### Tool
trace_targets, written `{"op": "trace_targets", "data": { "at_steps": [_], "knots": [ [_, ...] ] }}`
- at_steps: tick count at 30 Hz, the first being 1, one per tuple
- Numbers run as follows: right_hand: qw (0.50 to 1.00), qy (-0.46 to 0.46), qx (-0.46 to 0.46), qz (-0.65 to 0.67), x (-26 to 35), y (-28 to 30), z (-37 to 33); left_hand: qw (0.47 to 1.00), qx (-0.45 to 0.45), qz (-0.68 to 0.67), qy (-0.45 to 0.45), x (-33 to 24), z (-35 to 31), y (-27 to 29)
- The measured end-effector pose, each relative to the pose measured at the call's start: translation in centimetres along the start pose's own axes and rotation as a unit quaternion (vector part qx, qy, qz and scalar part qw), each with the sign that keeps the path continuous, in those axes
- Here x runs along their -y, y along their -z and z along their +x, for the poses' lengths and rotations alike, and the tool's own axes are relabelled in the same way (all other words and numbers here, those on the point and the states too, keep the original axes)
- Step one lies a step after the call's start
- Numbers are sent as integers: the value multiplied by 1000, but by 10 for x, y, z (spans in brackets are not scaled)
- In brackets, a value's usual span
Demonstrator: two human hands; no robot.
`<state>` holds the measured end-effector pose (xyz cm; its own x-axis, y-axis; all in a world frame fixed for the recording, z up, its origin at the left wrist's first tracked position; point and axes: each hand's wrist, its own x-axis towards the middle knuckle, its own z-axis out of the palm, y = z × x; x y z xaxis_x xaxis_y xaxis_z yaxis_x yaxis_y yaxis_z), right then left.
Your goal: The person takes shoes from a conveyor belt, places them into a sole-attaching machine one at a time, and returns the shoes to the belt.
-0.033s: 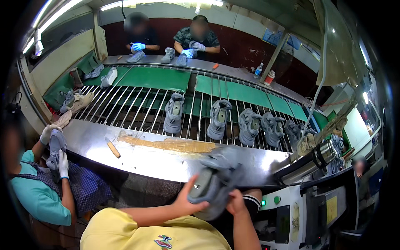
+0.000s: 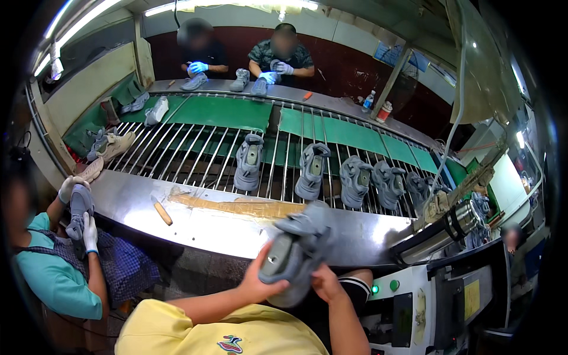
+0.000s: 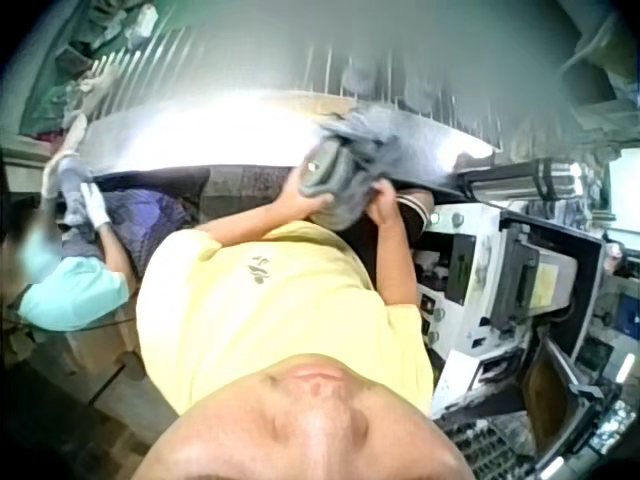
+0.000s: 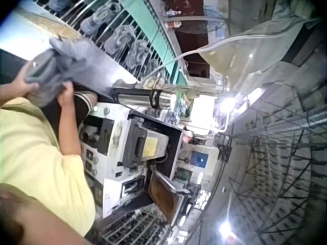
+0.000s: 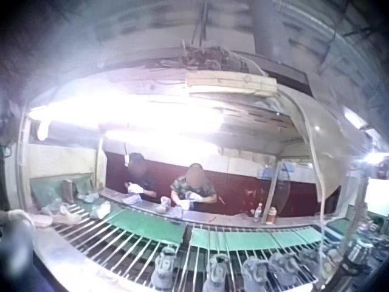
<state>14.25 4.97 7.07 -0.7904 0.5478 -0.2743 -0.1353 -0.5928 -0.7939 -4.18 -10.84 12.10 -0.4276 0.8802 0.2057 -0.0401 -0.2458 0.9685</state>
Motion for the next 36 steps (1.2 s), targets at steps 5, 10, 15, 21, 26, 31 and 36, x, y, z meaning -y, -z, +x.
{"op": "trace_targets", "data": {
  "at_steps": [5, 10, 15, 21, 26, 31, 36],
  "knots": [
    [949, -139, 155, -236, 1, -56, 21, 976, -128, 177, 13, 44, 16, 75],
    [987, -102, 5, -125, -3, 6, -27, 951, -152, 267, 11, 80, 1, 75],
    [983, -18, -181, 25, -4, 74, -98, 933, -236, 259, 76, 91, -4, 42],
    [953, 48, -276, 117, -19, 108, -116, 914, -278, 285, 82, 104, 2, -11],
    [963, -31, -267, 24, 3, 102, -91, 887, -301, 312, 160, 93, 22, -40],
    [951, 67, -124, -276, 2, 66, -31, 897, -319, 264, 152, 103, 27, -50],
    [961, 80, 71, -254, -8, -69, 47, 888, -329, 250, 201, 125, 17, -44]
  ]
}}
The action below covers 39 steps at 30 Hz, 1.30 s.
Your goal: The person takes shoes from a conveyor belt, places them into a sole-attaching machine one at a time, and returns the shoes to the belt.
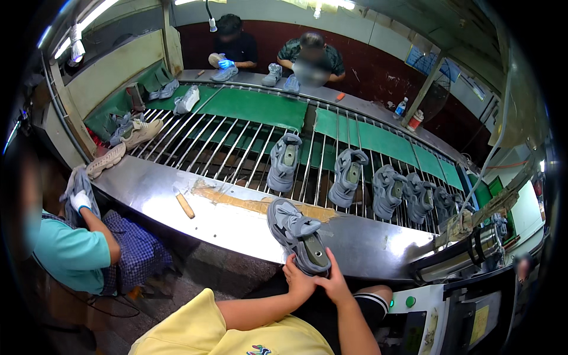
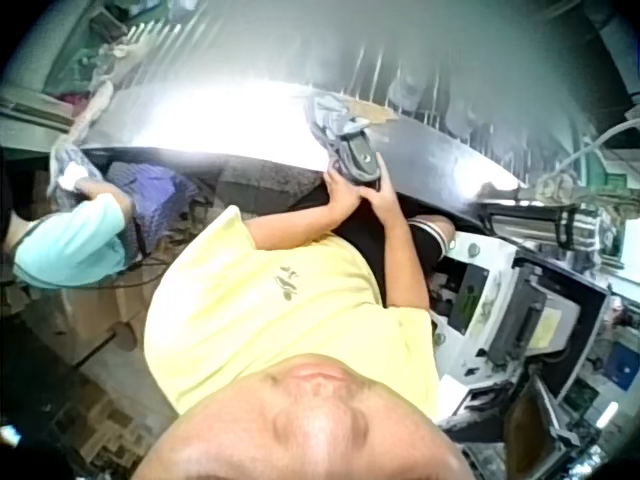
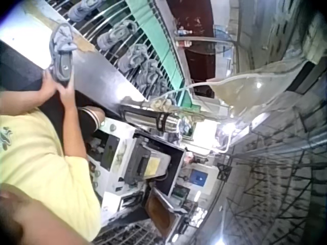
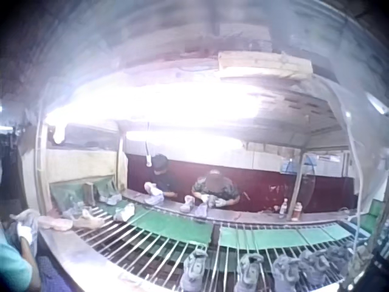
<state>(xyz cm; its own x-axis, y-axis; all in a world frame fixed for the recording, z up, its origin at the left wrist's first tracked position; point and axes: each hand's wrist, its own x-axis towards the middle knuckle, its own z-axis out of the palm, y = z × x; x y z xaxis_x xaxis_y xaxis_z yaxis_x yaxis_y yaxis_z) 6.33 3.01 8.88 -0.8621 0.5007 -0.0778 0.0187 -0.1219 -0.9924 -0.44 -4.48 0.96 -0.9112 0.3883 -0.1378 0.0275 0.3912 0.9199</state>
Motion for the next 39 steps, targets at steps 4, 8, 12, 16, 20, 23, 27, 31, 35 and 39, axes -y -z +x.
{"op": "trace_targets", "data": {
  "at_steps": [4, 8, 12, 16, 20, 23, 27, 31, 35, 39],
  "knots": [
    [992, 14, 29, -126, -19, -9, 50, 999, -27, -3, -23, 0, 11, 23],
    [978, 69, 103, -168, -12, -51, 94, 995, -90, 31, -4, 10, 55, 53],
    [968, -128, 217, 10, -13, -84, 129, 983, -171, 63, 14, 1, 91, 99],
    [983, -22, 182, -16, -39, -91, 126, 982, -175, 45, -61, 21, 125, 125],
    [964, -201, 150, 90, -47, -22, 56, 982, -165, 16, -91, 32, 183, 141],
    [931, -193, 50, 305, -54, 54, -21, 983, -71, -100, -138, 18, 231, 159],
    [911, -81, -109, 389, -70, 128, -144, 984, 2, -96, -149, 15, 322, 157],
    [886, -18, -48, 460, -110, 153, -172, 984, 13, -90, -151, 11, 386, 163],
    [857, 3, -8, 515, -67, 130, -120, 993, 49, -78, -77, 1, 405, 147],
    [876, -27, 33, 480, -69, 132, -87, 990, 81, -92, -75, -3, 419, 135]
  ]
}}
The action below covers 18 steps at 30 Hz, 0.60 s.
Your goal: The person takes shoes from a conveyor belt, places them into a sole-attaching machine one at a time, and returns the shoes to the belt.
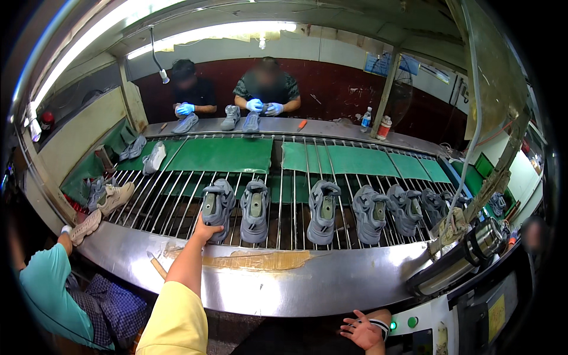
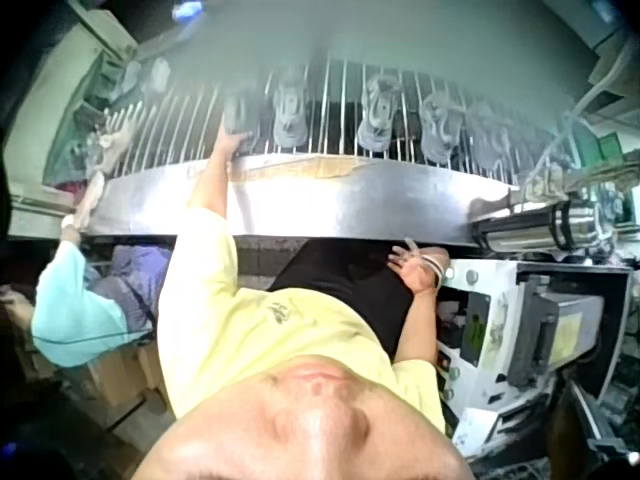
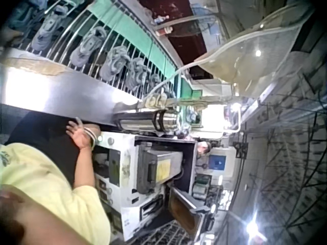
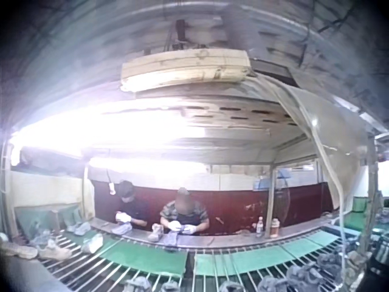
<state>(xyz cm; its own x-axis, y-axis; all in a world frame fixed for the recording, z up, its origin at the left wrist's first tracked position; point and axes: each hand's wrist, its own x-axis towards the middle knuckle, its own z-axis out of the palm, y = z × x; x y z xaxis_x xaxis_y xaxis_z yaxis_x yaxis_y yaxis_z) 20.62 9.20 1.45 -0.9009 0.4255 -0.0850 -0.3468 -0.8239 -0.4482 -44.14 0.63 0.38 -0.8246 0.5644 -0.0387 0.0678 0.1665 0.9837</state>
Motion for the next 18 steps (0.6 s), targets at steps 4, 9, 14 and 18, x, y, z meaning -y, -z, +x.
{"op": "trace_targets", "data": {
  "at_steps": [4, 9, 14, 18],
  "knots": [
    [989, -85, -108, -55, 4, 14, 23, 999, 25, -23, -16, 14, 23, 6],
    [957, -67, -254, -125, -7, 43, 18, 999, 36, 14, -7, 1, 24, -16],
    [970, -60, -204, -119, -4, 51, 29, 998, -39, 35, -34, 37, 27, 7],
    [968, -74, -226, -82, -1, 43, 30, 958, -142, 233, -86, 33, 12, -17]
  ]
}}
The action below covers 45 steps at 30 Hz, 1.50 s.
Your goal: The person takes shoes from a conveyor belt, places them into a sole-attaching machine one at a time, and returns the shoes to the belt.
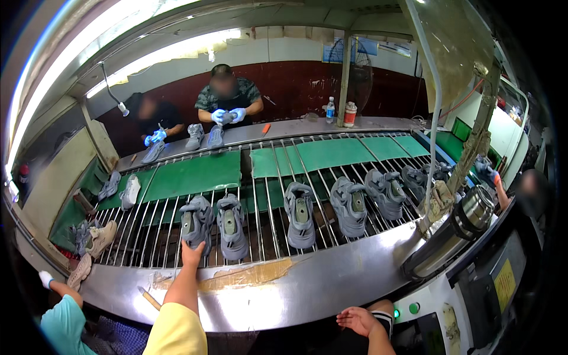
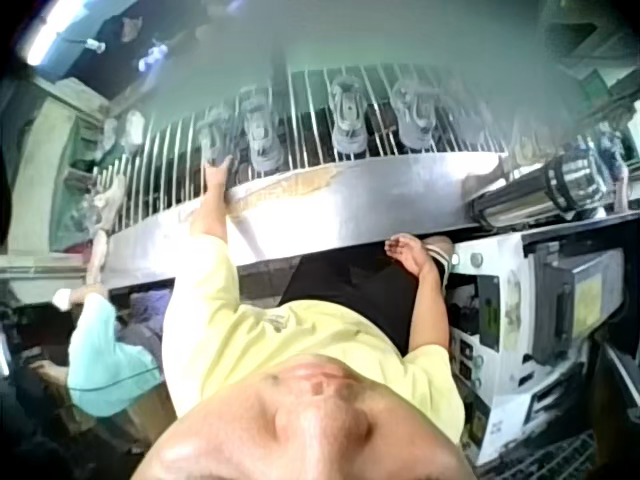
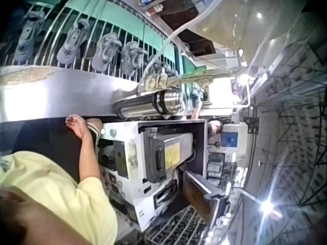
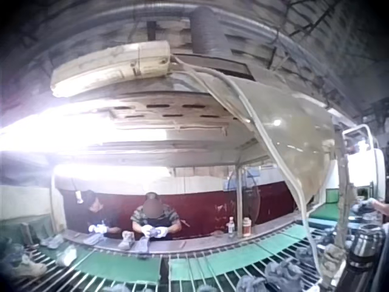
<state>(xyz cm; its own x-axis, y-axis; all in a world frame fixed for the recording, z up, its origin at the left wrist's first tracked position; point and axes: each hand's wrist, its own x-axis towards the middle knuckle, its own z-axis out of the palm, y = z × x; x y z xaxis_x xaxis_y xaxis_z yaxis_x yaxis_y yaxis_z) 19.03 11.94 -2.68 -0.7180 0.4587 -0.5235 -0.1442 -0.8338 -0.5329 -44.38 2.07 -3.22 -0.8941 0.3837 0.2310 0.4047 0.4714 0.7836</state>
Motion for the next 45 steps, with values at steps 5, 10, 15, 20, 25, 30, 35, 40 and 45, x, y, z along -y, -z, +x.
{"op": "trace_targets", "data": {
  "at_steps": [5, 10, 15, 20, 25, 30, 35, 40, 45],
  "knots": [
    [999, -35, -26, -24, 11, -12, -6, 975, -109, 173, -86, -26, -55, -5],
    [974, -40, -97, -200, 22, -30, 1, 970, -30, 202, -129, -39, -107, 10],
    [963, 208, -127, -118, 12, -122, 10, 954, -48, 242, -168, -20, -133, 15],
    [983, 182, 4, 26, -21, -121, 24, 959, -15, 241, -147, -27, -138, 21],
    [994, 109, 9, -6, -27, -85, 22, 962, -27, 226, -149, -23, -137, 23],
    [984, 150, -37, -85, -37, -89, 31, 957, -60, 229, -166, -25, -137, 20],
    [991, 124, 38, -34, -33, -86, 27, 960, -56, 224, -159, -26, -137, 24],
    [948, 99, 284, 104, -23, -100, 10, 960, -64, 223, -156, -23, -134, 28],
    [944, 139, 135, 266, -30, -94, 25, 961, -60, 212, -166, -26, -133, 25]
  ]
}}
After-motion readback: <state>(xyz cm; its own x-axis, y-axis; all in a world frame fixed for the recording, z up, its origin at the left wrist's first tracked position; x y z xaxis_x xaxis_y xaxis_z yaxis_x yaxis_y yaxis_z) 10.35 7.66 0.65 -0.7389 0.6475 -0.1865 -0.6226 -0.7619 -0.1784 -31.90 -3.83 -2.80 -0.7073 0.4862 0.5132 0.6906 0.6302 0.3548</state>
